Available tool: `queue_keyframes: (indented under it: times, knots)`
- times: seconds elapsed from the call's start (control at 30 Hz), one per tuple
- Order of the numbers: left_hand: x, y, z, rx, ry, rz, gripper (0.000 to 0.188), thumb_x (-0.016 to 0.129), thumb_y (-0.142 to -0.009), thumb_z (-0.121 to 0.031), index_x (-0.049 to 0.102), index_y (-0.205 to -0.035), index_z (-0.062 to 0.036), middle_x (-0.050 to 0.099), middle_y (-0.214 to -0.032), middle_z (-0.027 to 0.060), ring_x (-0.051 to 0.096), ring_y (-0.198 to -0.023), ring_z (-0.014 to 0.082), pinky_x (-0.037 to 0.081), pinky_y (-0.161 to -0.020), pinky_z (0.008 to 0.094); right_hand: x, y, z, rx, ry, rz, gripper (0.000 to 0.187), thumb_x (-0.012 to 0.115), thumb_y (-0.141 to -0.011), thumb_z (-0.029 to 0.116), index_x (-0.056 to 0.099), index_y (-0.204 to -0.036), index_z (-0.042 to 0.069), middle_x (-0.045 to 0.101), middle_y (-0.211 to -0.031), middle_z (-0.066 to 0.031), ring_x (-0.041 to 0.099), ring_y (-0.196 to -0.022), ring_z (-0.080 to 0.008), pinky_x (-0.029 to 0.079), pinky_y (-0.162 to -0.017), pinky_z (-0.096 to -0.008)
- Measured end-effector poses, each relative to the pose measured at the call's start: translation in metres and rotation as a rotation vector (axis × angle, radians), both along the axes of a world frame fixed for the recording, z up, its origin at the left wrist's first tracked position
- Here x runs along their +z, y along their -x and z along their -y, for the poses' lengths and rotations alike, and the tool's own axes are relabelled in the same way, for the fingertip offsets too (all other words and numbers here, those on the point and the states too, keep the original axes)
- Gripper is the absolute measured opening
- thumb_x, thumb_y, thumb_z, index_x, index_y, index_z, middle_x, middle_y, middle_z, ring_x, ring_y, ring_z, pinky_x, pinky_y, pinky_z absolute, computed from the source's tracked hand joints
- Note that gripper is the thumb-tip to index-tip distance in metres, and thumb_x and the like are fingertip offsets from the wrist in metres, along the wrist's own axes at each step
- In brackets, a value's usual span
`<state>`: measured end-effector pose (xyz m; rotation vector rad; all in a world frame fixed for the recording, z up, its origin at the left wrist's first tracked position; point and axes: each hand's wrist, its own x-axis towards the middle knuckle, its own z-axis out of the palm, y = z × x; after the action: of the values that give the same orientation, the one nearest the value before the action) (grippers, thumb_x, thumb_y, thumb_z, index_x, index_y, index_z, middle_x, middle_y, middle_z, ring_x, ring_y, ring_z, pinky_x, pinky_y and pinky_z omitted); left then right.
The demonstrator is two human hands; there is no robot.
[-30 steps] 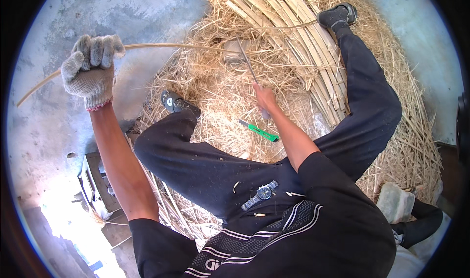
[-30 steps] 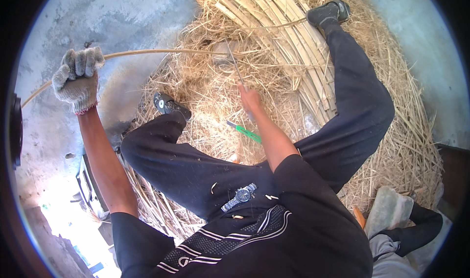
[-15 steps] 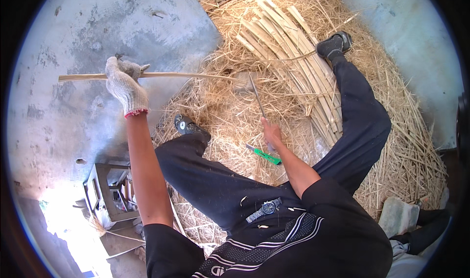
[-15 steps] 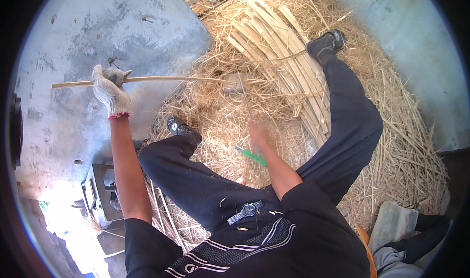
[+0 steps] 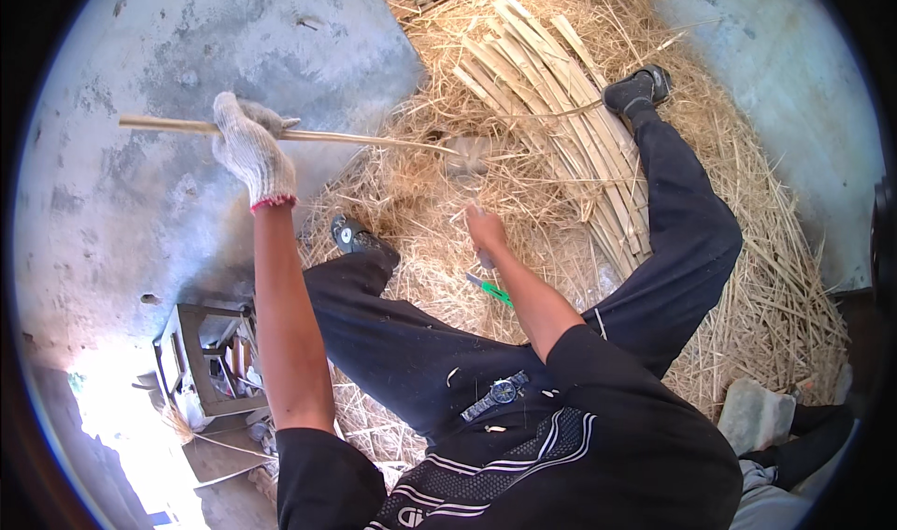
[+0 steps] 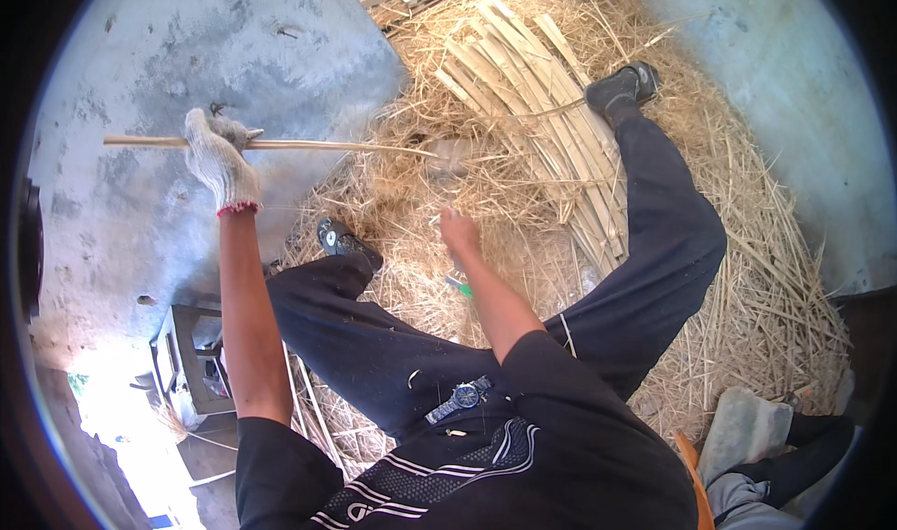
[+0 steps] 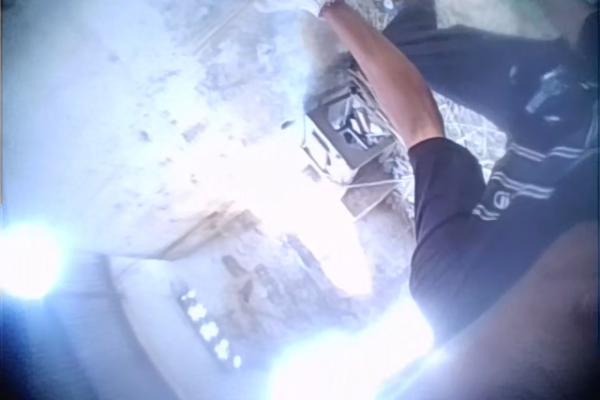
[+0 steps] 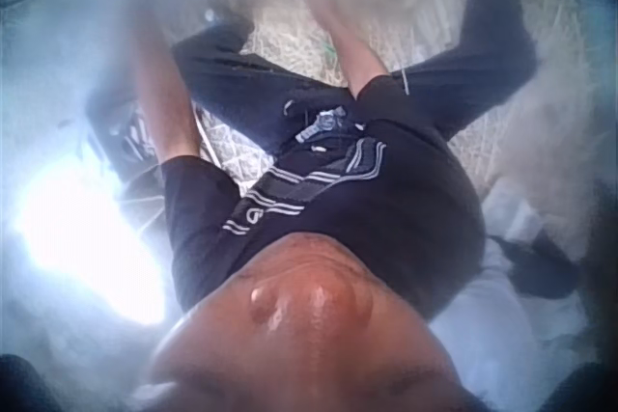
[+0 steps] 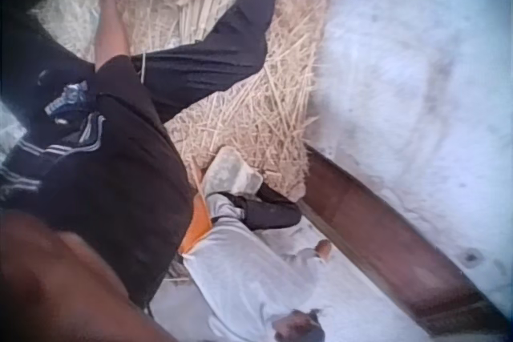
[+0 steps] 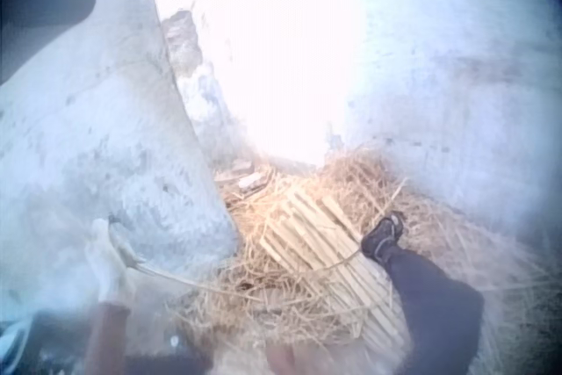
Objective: The person sits on a straw-covered floor and uses a large knife to split long bamboo poles into thin strips. They hold the pole with a gloved left hand and strike it with the knife in their right hand, occasionally using a green utility knife to refine the splits.
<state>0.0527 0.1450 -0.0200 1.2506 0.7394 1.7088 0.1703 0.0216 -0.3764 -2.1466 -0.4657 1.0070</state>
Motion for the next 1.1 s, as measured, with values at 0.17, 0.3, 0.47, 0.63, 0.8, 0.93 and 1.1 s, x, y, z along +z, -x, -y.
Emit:
queue_keyframes:
  times: [0.17, 0.3, 0.47, 0.63, 0.8, 0.93, 1.1]
  knots:
    - [0.000, -0.015, 0.002, 0.009, -0.059, -0.046, 0.041, 0.054, -0.096, -0.028, 0.042, -0.061, -0.0107, 0.040, -0.051, 0.0009, 0.037, -0.044, 0.0132, 0.048, -0.050, 0.0375, -0.009, -0.010, 0.002, -0.034, -0.112, -0.194, 0.069, 0.052, -0.091, 0.060, 0.070, -0.097, -0.007, 0.069, -0.098, -0.0287, 0.068, -0.094, -0.0417, 0.052, -0.082, -0.0476]
    - [0.009, -0.034, 0.004, 0.008, -0.035, -0.064, 0.040, 0.055, -0.096, -0.028, 0.039, -0.063, -0.0117, 0.038, -0.053, 0.0008, 0.037, -0.045, 0.0138, 0.048, -0.052, 0.0399, -0.011, -0.008, 0.012, 0.139, -0.189, -0.045, 0.071, 0.049, -0.092, 0.063, 0.070, -0.100, -0.005, 0.070, -0.094, -0.0278, 0.068, -0.092, -0.0419, 0.052, -0.080, -0.0495]
    - [0.011, -0.033, 0.002, 0.027, -0.024, -0.056, 0.036, 0.055, -0.096, -0.027, 0.041, -0.067, -0.0110, 0.040, -0.056, 0.0012, 0.036, -0.046, 0.0141, 0.048, -0.051, 0.0402, -0.027, -0.017, 0.018, -0.056, -0.004, 0.011, 0.073, 0.052, -0.089, 0.063, 0.068, -0.101, -0.007, 0.068, -0.097, -0.0309, 0.066, -0.098, -0.0430, 0.051, -0.086, -0.0484]
    - [0.006, -0.027, -0.005, 0.053, -0.011, -0.016, 0.034, 0.055, -0.094, -0.025, 0.041, -0.067, -0.0101, 0.041, -0.054, 0.0008, 0.037, -0.044, 0.0128, 0.047, -0.049, 0.0391, -0.038, -0.020, 0.013, 0.069, -0.086, -0.109, 0.073, 0.046, -0.091, 0.066, 0.069, -0.107, -0.001, 0.066, -0.107, -0.0308, 0.063, -0.105, -0.0437, 0.049, -0.091, -0.0507]
    - [0.003, -0.015, -0.012, 0.096, 0.036, -0.004, 0.032, 0.053, -0.094, -0.025, 0.041, -0.069, -0.0104, 0.040, -0.054, 0.0014, 0.037, -0.043, 0.0130, 0.047, -0.049, 0.0396, -0.030, -0.009, 0.027, 0.087, -0.040, -0.012, 0.072, 0.050, -0.089, 0.066, 0.070, -0.099, -0.002, 0.069, -0.100, -0.0279, 0.067, -0.096, -0.0436, 0.051, -0.085, -0.0507]
    - [0.003, -0.008, -0.017, 0.061, -0.013, -0.027, 0.032, 0.052, -0.095, -0.024, 0.040, -0.068, -0.0109, 0.038, -0.054, 0.0012, 0.036, -0.044, 0.0140, 0.046, -0.049, 0.0400, -0.028, -0.022, 0.014, 0.031, -0.051, -0.053, 0.075, 0.048, -0.091, 0.067, 0.070, -0.098, -0.005, 0.069, -0.098, -0.0279, 0.067, -0.095, -0.0421, 0.051, -0.084, -0.0501]
    - [0.003, -0.011, -0.012, 0.078, 0.042, -0.030, 0.035, 0.049, -0.097, -0.024, 0.037, -0.067, -0.0114, 0.034, -0.055, 0.0011, 0.034, -0.046, 0.0152, 0.046, -0.050, 0.0408, -0.018, -0.013, 0.022, 0.109, -0.134, -0.036, 0.074, 0.046, -0.093, 0.065, 0.071, -0.094, -0.005, 0.069, -0.094, -0.0259, 0.068, -0.088, -0.0410, 0.052, -0.078, -0.0502]
